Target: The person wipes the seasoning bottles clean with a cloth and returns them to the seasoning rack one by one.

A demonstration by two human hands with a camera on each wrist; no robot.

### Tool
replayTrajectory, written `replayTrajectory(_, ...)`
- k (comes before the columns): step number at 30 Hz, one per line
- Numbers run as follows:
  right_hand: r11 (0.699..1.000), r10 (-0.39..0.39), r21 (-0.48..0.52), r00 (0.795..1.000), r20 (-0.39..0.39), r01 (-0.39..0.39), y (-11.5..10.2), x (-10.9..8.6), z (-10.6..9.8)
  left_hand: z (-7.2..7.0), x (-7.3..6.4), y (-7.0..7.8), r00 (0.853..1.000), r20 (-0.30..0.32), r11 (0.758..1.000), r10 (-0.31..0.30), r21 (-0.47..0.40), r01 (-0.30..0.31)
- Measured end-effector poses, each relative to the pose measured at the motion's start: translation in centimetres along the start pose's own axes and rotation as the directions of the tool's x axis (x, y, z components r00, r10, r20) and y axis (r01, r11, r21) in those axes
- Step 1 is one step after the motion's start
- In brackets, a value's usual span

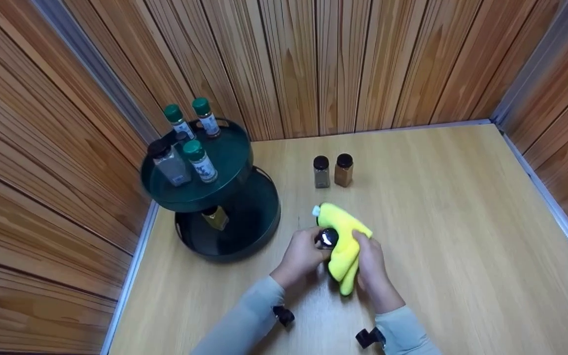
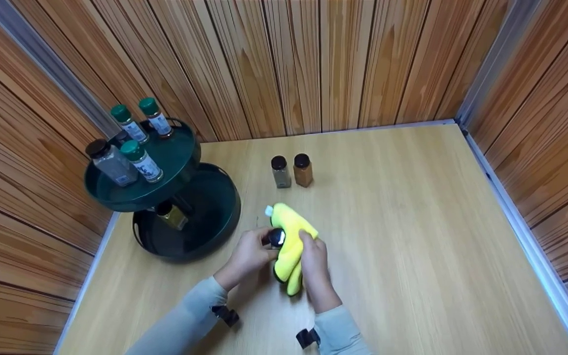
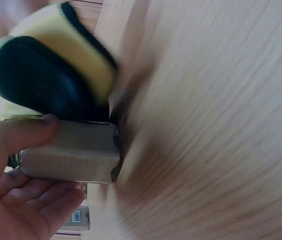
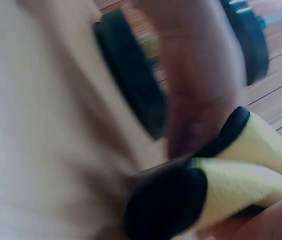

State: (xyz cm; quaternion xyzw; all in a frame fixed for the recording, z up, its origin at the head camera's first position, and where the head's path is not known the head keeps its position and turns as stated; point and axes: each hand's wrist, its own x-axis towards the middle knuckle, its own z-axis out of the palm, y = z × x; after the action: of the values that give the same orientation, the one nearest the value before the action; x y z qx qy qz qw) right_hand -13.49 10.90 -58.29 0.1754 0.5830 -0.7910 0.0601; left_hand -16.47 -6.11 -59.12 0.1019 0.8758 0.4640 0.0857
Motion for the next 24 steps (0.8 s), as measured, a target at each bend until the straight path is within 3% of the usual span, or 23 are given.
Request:
replayTrajectory(5, 0.998, 0.032, -0.049, 0.999, -0.005, -0.032, 0.8, 0.3, -0.1, 0.0, 0.1, 0.2, 0.998, 0.024, 0.998, -0.058, 0.002, 0.058)
replayTrajectory(11, 0.998, -0.036, 0.055, 0.999, -0.001, 0.036, -2.4, -1.1, 0.1, 0.0, 0.2, 0.1, 1.000, 0.020, 1.000, -0.006, -0.005, 0.006)
replayTrajectory(15, 0.997, -0.072, 0.039, 0.997, -0.001, 0.072, -2.0, -1.4, 0.2, 0.0, 0.0, 0.1, 1.000, 0.017, 1.000, -0.002, 0.017, 0.001)
replayTrajectory(18, 0.999, -0.045, -0.012, 0.999, -0.027, 0.044, -0.8, -0.8, -0.1, 0.0, 0.1, 0.2, 1.000, 0.026, 0.999, -0.009, 0.046, 0.007)
replayTrajectory(24, 0.989, 0.078, -0.129, 0.997, 0.003, -0.077, 0.0, 0.4, -0.3, -0.1, 0.1, 0.6, 0.993, 0.049, 0.993, -0.110, 0.040, 0.108)
